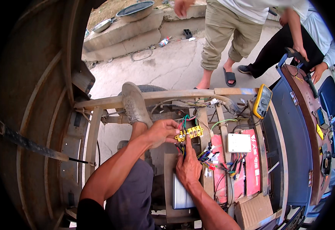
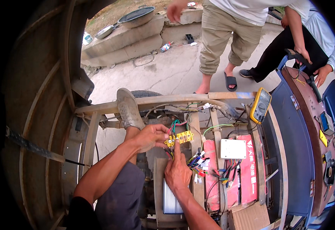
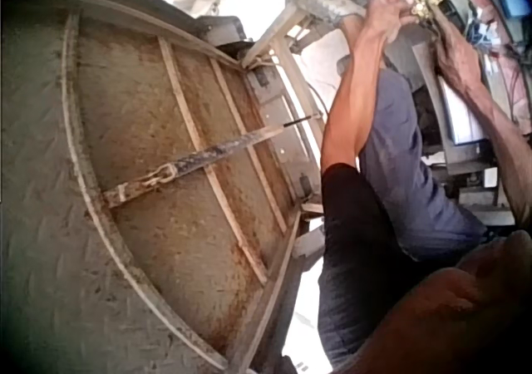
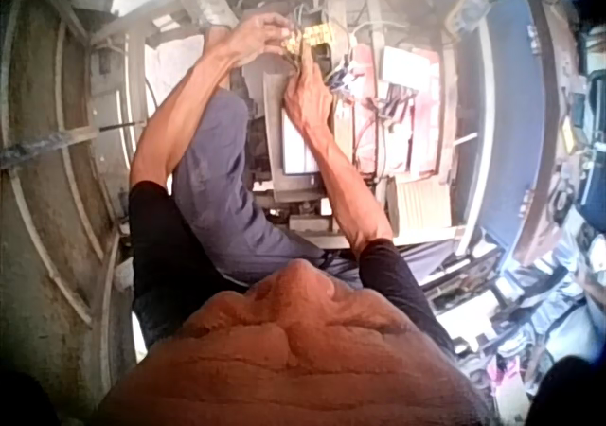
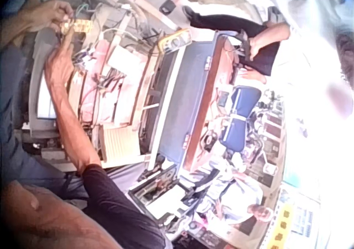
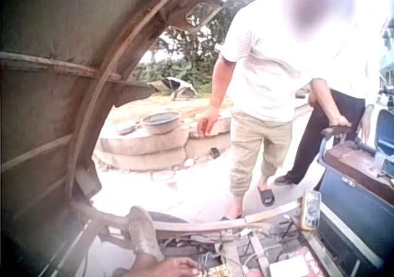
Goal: The person unboxes a new motor controller and prepares the wiring on an electric tricycle. They identify the correct wires, use a terminal block to organize the connections, and begin securing the wires to the terminal block while another person assists.
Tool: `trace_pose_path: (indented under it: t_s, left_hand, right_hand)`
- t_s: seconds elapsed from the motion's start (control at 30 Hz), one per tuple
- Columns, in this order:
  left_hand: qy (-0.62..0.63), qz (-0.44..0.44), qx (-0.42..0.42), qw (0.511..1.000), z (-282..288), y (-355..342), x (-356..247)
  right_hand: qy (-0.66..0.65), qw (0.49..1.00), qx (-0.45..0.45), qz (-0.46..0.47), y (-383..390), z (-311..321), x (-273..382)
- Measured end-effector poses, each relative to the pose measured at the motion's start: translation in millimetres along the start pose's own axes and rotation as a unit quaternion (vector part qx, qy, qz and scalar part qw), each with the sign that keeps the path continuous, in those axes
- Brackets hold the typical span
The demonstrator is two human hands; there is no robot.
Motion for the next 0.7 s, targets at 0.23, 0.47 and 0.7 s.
trace_pose_path:
  t_s: [0.23,0.47,0.7]
  left_hand:
    - [-0.061,-0.022,-0.011,0.998,0.0,0.1,-1.7]
    - [-0.088,-0.047,-0.015,0.995,-1.8,-0.4,-3.4]
    - [-0.107,-0.066,-0.019,0.992,-1.0,-0.2,-4.1]
  right_hand:
    - [0.0,1.0,-0.007,0.025,-0.7,-1.4,-1.3]
    - [0.003,1.0,-0.007,0.02,0.3,-0.6,-1.2]
    - [-0.003,0.999,-0.014,0.031,-0.1,-1.4,-0.9]
Point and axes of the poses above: each hand's wrist, its own y-axis away from the middle knuckle, its own z-axis out of the back of the hand, x = y × z, the point moved 3 cm from there along -y, towards the middle knuckle, and after that the axes turned 14 degrees about -y, right-handed, at the moved point
